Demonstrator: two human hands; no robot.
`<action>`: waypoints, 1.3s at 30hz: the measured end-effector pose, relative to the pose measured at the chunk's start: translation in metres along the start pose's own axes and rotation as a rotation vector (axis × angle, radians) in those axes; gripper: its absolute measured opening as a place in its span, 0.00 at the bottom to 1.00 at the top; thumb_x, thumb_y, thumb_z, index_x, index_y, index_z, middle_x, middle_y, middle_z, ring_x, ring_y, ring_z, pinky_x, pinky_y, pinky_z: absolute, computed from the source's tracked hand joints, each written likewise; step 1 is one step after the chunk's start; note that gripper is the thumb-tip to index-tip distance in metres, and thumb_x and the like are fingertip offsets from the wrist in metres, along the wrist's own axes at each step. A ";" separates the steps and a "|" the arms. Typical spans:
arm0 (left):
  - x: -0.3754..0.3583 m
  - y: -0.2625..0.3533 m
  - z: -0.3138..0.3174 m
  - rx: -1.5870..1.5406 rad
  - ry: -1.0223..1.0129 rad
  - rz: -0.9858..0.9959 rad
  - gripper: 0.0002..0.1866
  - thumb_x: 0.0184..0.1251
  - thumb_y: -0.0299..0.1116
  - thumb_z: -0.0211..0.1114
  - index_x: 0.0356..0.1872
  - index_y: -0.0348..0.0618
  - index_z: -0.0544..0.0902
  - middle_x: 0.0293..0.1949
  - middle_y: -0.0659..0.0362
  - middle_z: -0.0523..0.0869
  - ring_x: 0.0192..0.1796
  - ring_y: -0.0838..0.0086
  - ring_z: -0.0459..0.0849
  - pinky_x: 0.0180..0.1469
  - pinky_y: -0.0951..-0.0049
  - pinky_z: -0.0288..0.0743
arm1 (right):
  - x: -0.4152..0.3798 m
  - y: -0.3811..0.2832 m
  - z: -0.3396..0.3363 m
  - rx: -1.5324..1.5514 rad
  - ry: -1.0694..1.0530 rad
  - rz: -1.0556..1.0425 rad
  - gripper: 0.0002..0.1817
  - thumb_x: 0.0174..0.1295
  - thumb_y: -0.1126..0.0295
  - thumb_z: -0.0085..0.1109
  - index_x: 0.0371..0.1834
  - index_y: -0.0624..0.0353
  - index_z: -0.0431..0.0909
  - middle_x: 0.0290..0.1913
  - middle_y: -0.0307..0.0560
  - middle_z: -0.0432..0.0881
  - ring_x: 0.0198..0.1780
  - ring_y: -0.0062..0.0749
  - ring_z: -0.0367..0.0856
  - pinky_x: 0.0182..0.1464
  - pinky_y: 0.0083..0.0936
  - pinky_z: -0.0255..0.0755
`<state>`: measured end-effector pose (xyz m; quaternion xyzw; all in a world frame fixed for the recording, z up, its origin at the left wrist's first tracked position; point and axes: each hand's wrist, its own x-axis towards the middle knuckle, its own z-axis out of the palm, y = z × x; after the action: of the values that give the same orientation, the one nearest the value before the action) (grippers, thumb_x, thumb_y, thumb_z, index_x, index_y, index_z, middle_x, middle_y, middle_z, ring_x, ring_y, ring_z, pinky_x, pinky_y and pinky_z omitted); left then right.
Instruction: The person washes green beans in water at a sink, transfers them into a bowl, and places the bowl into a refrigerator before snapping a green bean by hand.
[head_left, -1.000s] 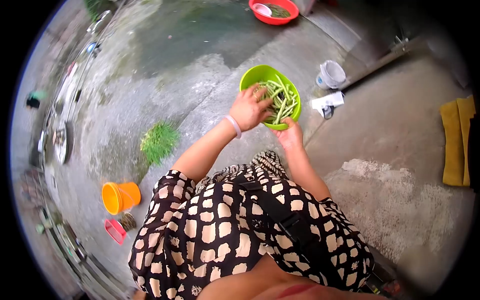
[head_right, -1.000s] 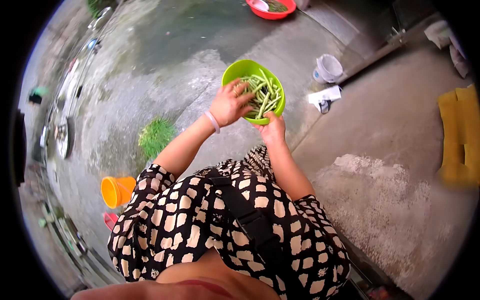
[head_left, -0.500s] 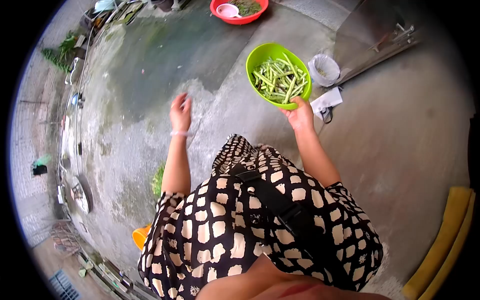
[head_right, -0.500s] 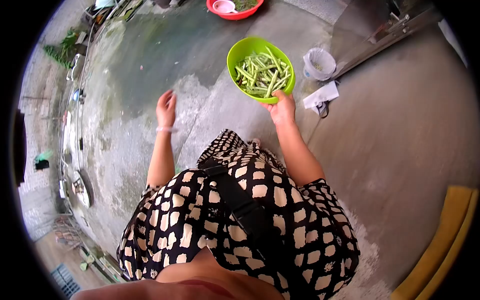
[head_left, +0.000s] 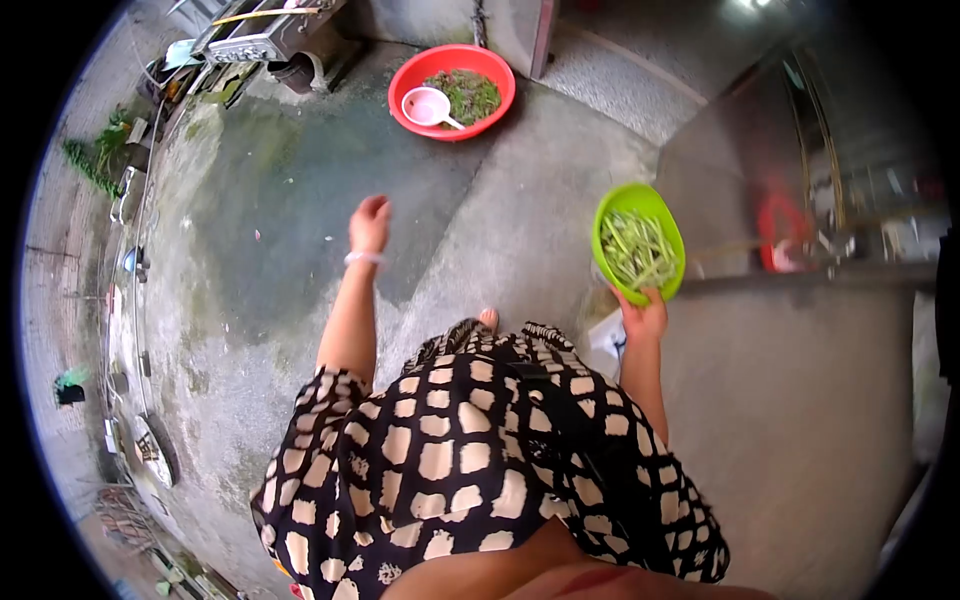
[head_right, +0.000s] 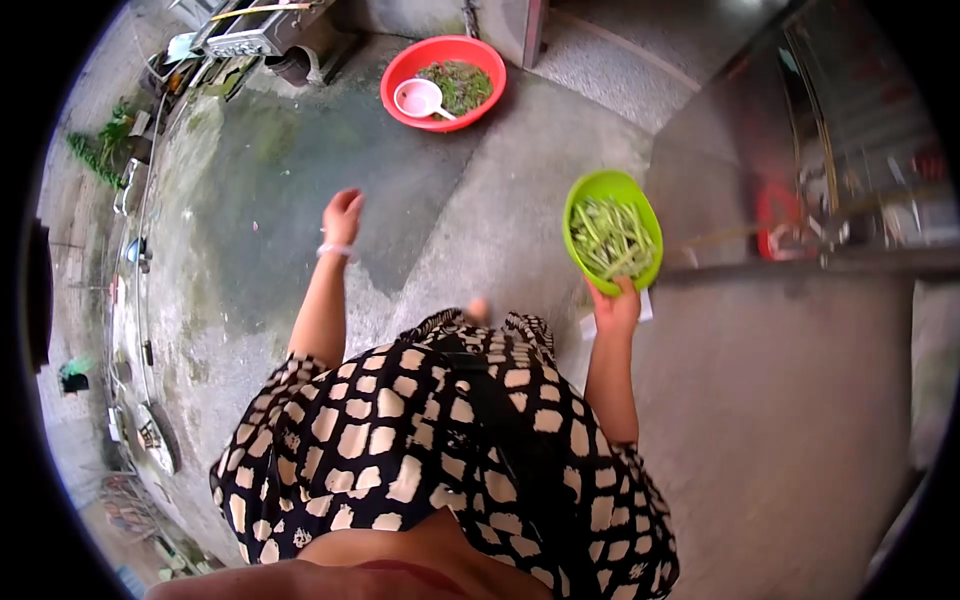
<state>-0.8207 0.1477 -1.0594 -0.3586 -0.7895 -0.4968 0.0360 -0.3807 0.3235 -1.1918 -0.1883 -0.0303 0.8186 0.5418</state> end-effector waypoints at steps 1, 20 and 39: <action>0.016 0.025 0.023 0.051 -0.059 0.038 0.15 0.59 0.32 0.62 0.46 0.36 0.78 0.41 0.54 0.83 0.44 0.72 0.80 0.48 0.75 0.72 | 0.002 -0.003 -0.008 0.007 0.018 -0.019 0.31 0.49 0.82 0.43 0.62 0.60 0.57 0.60 0.57 0.65 0.59 0.57 0.66 0.52 0.61 0.69; 0.315 0.099 0.201 -0.014 0.007 0.127 0.18 0.58 0.30 0.63 0.49 0.32 0.75 0.46 0.50 0.81 0.48 0.68 0.79 0.51 0.72 0.72 | 0.252 -0.098 0.125 0.039 0.141 -0.199 0.28 0.49 0.81 0.41 0.59 0.66 0.60 0.56 0.59 0.69 0.54 0.59 0.71 0.51 0.62 0.70; 0.754 0.001 0.337 0.776 -0.119 -0.262 0.24 0.56 0.50 0.59 0.31 0.32 0.81 0.34 0.39 0.81 0.43 0.47 0.80 0.42 0.56 0.74 | 0.497 -0.182 0.234 0.120 0.389 -0.398 0.24 0.53 0.78 0.40 0.56 0.70 0.61 0.54 0.60 0.70 0.49 0.57 0.75 0.45 0.48 0.79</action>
<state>-1.2778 0.8205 -0.9169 -0.2428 -0.9580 -0.1409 0.0592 -0.4709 0.8809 -1.0655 -0.2998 0.0866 0.6450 0.6976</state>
